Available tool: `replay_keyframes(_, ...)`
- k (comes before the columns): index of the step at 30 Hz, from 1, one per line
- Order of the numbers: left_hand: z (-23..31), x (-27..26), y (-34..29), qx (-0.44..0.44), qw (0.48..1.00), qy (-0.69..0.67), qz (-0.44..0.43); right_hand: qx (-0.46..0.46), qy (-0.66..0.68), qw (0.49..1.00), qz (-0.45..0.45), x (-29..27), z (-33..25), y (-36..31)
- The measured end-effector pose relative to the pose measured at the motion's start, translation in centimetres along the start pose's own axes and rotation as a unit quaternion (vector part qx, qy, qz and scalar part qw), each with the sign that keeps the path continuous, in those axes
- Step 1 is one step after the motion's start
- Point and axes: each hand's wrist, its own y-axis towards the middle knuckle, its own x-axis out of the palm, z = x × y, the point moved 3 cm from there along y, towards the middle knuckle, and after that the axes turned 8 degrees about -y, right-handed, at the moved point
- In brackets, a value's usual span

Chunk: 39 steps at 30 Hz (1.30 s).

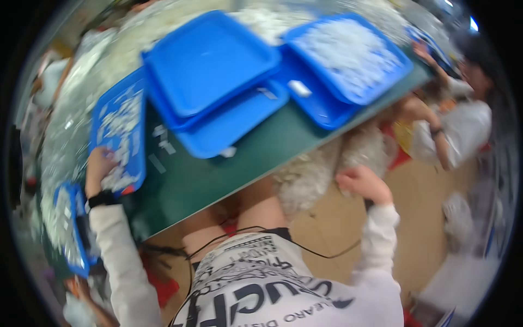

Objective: The person repeatedly picks small white plastic components from blue trays, aligns them, and presses them together to form assembled units. The assembled pieces are placed into a separate blue tray on the right side of the table.

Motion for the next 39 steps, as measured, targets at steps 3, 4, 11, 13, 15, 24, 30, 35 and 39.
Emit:
replay_keyframes(3, 2.2, -1.8, -0.4, -0.111, 0.988, -0.096, -0.043, -0.127, -0.097, 0.987, -0.009, 0.2, -9.8, -3.6)
replay_keyframes(4, 2.3, -2.8, -1.1, -0.117, 0.985, -0.122, -0.040, -0.189, -0.099, 0.977, -0.007, 0.1, -12.5, -4.5)
replay_keyframes(11, 2.2, -4.6, -3.9, -0.160, 0.972, -0.091, -0.143, -0.526, -0.243, 0.815, -0.025, 2.7, -32.5, -4.3)
replay_keyframes(13, 2.8, -3.7, -3.9, -0.171, 0.963, -0.133, -0.159, -0.578, -0.275, 0.768, -0.003, 4.7, -36.6, -2.5)
replay_keyframes(15, 3.8, -3.6, -4.2, -0.186, 0.954, -0.162, -0.170, -0.579, -0.283, 0.765, 0.004, 7.1, -40.0, -0.1)
replay_keyframes(24, 6.7, -10.6, -8.4, -0.040, 0.857, -0.512, -0.029, -0.613, -0.144, 0.777, 0.001, 9.9, -43.3, 3.3)
replay_keyframes(30, 13.5, -10.1, -7.4, 0.105, 0.815, -0.559, 0.111, -0.643, 0.048, 0.753, 0.133, 8.0, -44.0, 2.4)
replay_keyframes(35, 14.4, -9.0, -6.0, 0.104, 0.780, -0.615, 0.050, -0.618, 0.048, 0.768, 0.161, 5.2, -43.6, 3.7)
replay_keyframes(39, 14.7, -8.2, -5.1, 0.134, 0.805, -0.578, 0.022, -0.576, 0.022, 0.806, 0.134, 4.6, -43.2, 4.6)
